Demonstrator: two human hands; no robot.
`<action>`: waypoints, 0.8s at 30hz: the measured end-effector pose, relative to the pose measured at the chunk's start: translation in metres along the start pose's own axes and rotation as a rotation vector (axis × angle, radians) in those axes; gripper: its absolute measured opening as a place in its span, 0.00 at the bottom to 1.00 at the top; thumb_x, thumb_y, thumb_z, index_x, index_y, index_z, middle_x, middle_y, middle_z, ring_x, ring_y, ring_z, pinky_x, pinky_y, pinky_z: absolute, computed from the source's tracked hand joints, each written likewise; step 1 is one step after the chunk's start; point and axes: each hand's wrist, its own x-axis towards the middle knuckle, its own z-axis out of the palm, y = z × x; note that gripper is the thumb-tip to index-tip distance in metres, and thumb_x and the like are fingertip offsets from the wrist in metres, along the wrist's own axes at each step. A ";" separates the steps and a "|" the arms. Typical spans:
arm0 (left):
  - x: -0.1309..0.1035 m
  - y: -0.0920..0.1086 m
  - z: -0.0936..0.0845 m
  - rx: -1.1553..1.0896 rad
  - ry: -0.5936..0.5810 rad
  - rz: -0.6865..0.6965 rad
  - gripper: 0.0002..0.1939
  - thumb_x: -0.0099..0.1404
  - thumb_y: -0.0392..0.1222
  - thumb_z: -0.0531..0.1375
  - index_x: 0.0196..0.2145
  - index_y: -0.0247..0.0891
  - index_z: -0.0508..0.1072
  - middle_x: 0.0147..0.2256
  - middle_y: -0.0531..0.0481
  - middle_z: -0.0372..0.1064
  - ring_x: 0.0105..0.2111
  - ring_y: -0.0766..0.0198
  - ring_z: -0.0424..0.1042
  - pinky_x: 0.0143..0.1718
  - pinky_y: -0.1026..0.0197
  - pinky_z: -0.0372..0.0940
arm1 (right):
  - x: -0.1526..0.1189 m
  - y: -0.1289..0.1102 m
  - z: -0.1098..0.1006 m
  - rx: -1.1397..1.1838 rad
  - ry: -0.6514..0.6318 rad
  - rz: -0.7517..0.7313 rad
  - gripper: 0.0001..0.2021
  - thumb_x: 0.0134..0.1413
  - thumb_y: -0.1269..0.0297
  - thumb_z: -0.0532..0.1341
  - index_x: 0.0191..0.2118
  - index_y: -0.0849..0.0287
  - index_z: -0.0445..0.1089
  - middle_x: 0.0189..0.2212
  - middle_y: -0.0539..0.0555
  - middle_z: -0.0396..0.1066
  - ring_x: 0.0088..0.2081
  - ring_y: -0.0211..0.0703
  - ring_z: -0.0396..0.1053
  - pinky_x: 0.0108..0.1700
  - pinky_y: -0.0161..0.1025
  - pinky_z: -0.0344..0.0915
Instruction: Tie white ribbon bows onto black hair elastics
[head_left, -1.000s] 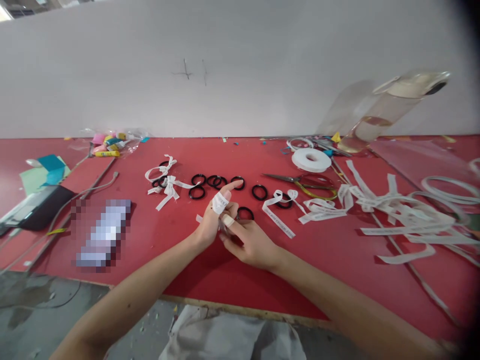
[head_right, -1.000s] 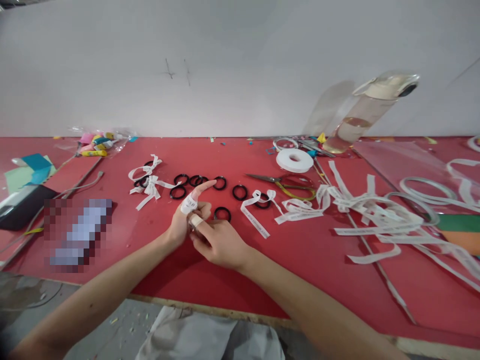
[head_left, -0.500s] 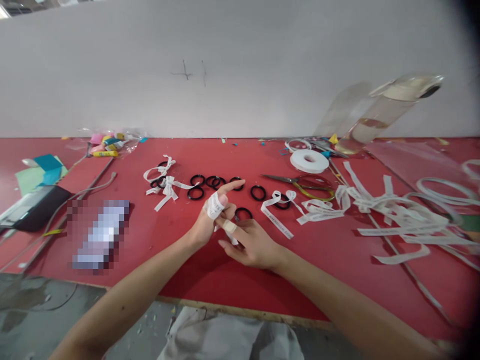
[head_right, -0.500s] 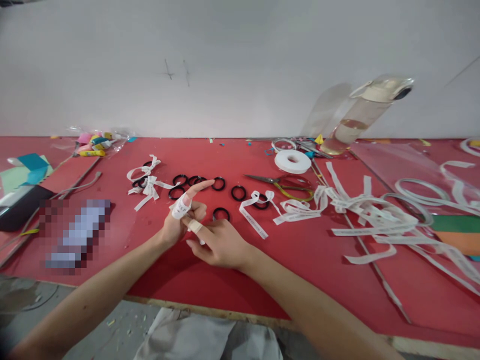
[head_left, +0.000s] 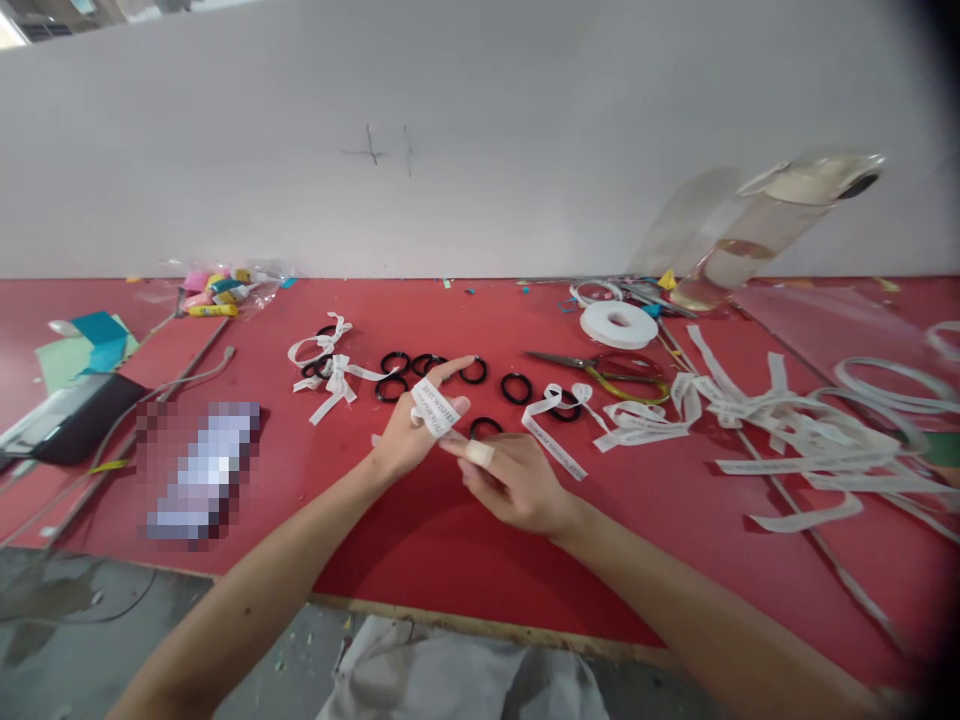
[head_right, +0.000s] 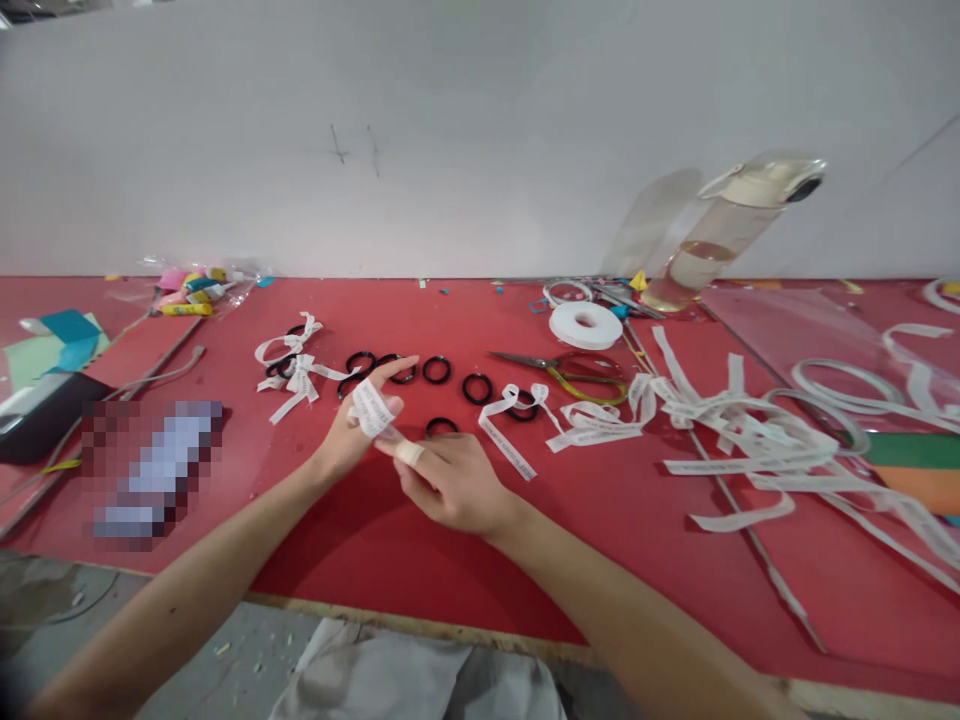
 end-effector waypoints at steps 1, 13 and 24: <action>0.001 -0.001 -0.002 0.162 -0.001 0.003 0.34 0.68 0.55 0.53 0.66 0.37 0.58 0.21 0.55 0.65 0.21 0.66 0.60 0.27 0.65 0.56 | 0.002 -0.002 -0.003 -0.010 0.069 0.006 0.23 0.63 0.75 0.56 0.62 0.54 0.62 0.28 0.49 0.73 0.27 0.39 0.69 0.30 0.37 0.65; 0.002 -0.006 0.005 1.113 -0.283 0.042 0.35 0.61 0.45 0.52 0.65 0.33 0.62 0.28 0.43 0.77 0.28 0.52 0.74 0.27 0.60 0.56 | 0.011 -0.001 -0.003 -0.209 0.100 0.044 0.04 0.62 0.72 0.61 0.41 0.58 0.70 0.35 0.55 0.73 0.39 0.46 0.68 0.42 0.44 0.68; 0.006 -0.013 0.001 0.766 -0.307 0.093 0.18 0.63 0.51 0.54 0.22 0.36 0.67 0.16 0.54 0.54 0.17 0.70 0.52 0.23 0.63 0.43 | 0.001 -0.005 0.005 0.485 0.250 0.438 0.02 0.69 0.67 0.54 0.43 0.54 0.63 0.40 0.54 0.73 0.45 0.42 0.72 0.46 0.43 0.71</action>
